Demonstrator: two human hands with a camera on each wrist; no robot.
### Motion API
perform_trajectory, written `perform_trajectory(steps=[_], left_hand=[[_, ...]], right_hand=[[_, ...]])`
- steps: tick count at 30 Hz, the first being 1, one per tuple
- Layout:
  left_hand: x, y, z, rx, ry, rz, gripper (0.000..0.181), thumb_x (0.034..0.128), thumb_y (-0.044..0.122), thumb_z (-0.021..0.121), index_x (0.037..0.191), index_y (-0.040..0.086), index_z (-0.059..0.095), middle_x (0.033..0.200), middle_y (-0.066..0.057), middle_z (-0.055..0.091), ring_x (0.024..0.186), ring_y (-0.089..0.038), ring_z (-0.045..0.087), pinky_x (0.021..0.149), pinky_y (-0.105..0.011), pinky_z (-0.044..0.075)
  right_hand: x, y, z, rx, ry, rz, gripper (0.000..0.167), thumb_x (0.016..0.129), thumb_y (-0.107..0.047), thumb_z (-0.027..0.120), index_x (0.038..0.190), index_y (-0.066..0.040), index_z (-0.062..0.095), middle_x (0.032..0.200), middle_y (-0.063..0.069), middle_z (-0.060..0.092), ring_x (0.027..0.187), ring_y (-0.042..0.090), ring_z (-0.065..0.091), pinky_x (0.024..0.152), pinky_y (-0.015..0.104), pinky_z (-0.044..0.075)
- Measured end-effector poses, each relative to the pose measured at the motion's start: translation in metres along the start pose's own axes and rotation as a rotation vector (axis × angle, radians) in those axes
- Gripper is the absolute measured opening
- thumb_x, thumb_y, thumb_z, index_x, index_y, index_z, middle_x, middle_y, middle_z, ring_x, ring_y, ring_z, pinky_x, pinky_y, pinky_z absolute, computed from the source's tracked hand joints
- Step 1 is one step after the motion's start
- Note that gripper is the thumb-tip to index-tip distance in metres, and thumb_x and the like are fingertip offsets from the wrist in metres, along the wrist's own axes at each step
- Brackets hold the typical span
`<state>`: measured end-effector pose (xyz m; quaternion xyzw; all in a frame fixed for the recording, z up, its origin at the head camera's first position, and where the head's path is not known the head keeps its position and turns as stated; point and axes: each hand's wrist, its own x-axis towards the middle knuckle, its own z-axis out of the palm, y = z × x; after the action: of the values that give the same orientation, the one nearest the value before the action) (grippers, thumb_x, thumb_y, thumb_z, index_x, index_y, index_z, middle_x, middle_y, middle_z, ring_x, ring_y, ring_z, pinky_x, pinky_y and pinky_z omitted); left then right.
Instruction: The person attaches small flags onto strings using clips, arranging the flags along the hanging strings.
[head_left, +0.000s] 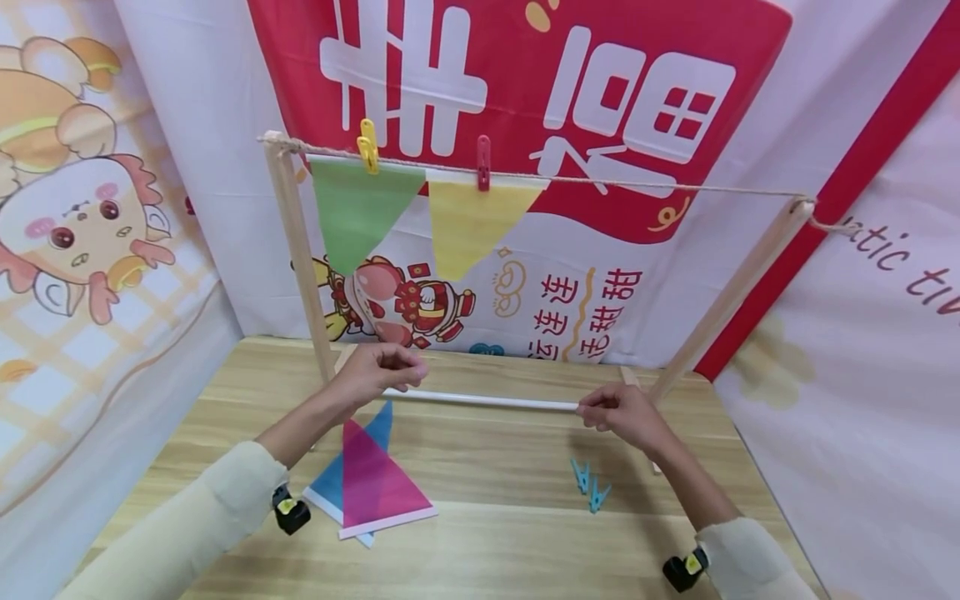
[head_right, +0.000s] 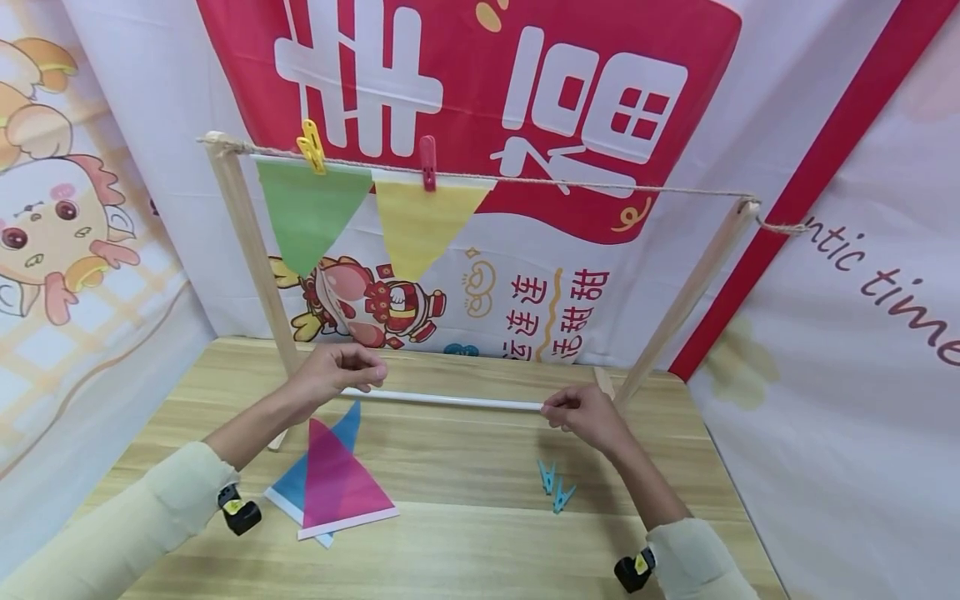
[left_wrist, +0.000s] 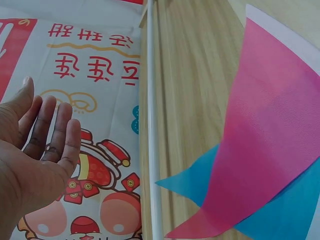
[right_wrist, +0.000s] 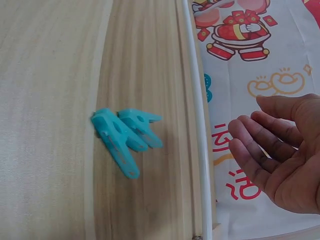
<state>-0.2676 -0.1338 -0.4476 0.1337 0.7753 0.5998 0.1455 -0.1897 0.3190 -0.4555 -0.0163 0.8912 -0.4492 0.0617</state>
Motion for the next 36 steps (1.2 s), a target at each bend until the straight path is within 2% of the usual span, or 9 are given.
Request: perform_trajectory(steps=[5,8,13,18,22,27,31,36], left_hand=[[-0.003,-0.006,0.002,0.019,-0.016,0.006,0.027,0.1060,0.025,0.083,0.122,0.004,0.081,0.107,-0.004,0.085,0.103,-0.025,0.081,0.096,-0.044,0.070],[-0.005,-0.011,0.004,0.023,-0.015,-0.006,0.026,0.1057,0.025,0.083,0.122,0.005,0.081,0.105,-0.002,0.084,0.101,-0.023,0.082,0.095,-0.041,0.070],[-0.007,-0.017,0.003,0.025,-0.021,0.001,0.026,0.1049,0.025,0.084,0.122,0.005,0.082,0.103,0.000,0.084,0.098,-0.021,0.081,0.092,-0.037,0.069],[-0.009,-0.020,0.002,0.036,-0.033,0.006,0.025,0.1055,0.024,0.083,0.121,0.004,0.082,0.103,-0.001,0.084,0.096,-0.017,0.080,0.089,-0.034,0.069],[-0.011,-0.023,0.003,0.044,-0.037,-0.002,0.022,0.1059,0.022,0.083,0.119,0.004,0.082,0.104,-0.002,0.084,0.096,-0.017,0.079,0.090,-0.039,0.070],[-0.015,-0.029,0.007,0.045,-0.048,-0.018,0.022,0.1052,0.022,0.084,0.118,0.005,0.083,0.105,-0.005,0.083,0.096,-0.019,0.078,0.092,-0.045,0.070],[-0.019,-0.035,0.010,0.046,-0.068,-0.044,0.023,0.1047,0.025,0.084,0.117,0.006,0.083,0.108,-0.013,0.083,0.097,-0.022,0.076,0.093,-0.048,0.069],[-0.023,-0.043,0.013,0.072,-0.099,-0.061,0.020,0.1045,0.023,0.084,0.114,0.006,0.083,0.103,-0.011,0.082,0.094,-0.020,0.075,0.090,-0.048,0.069]], right_hand=[[-0.003,0.007,0.003,-0.011,-0.011,0.046,0.025,0.104,-0.020,0.082,0.115,0.003,0.081,0.101,0.020,0.083,0.088,0.024,0.077,0.077,0.033,0.067],[-0.005,0.013,0.006,-0.021,-0.007,0.064,0.023,0.102,-0.019,0.084,0.111,0.002,0.082,0.098,0.018,0.083,0.084,0.022,0.076,0.076,0.035,0.067],[-0.007,0.020,0.009,-0.015,-0.011,0.054,0.023,0.101,-0.017,0.086,0.106,0.005,0.082,0.091,0.016,0.082,0.079,0.021,0.074,0.072,0.035,0.067],[-0.007,0.024,0.011,-0.030,-0.012,0.061,0.021,0.101,-0.017,0.085,0.105,0.004,0.082,0.089,0.014,0.081,0.080,0.022,0.074,0.073,0.038,0.068],[-0.009,0.027,0.012,-0.081,-0.005,0.056,0.020,0.100,-0.018,0.086,0.104,0.002,0.084,0.089,0.012,0.082,0.079,0.021,0.074,0.071,0.034,0.065],[-0.013,0.030,0.013,-0.129,0.006,0.038,0.018,0.098,-0.017,0.088,0.101,0.000,0.086,0.084,0.011,0.081,0.074,0.018,0.071,0.063,0.026,0.056],[-0.014,0.035,0.017,-0.138,0.016,0.016,0.014,0.096,-0.013,0.089,0.099,0.000,0.086,0.086,0.010,0.083,0.074,0.018,0.072,0.063,0.025,0.056],[-0.013,0.040,0.023,-0.123,0.013,0.002,0.011,0.094,-0.008,0.088,0.100,0.001,0.086,0.091,0.012,0.085,0.075,0.016,0.073,0.063,0.024,0.059]])
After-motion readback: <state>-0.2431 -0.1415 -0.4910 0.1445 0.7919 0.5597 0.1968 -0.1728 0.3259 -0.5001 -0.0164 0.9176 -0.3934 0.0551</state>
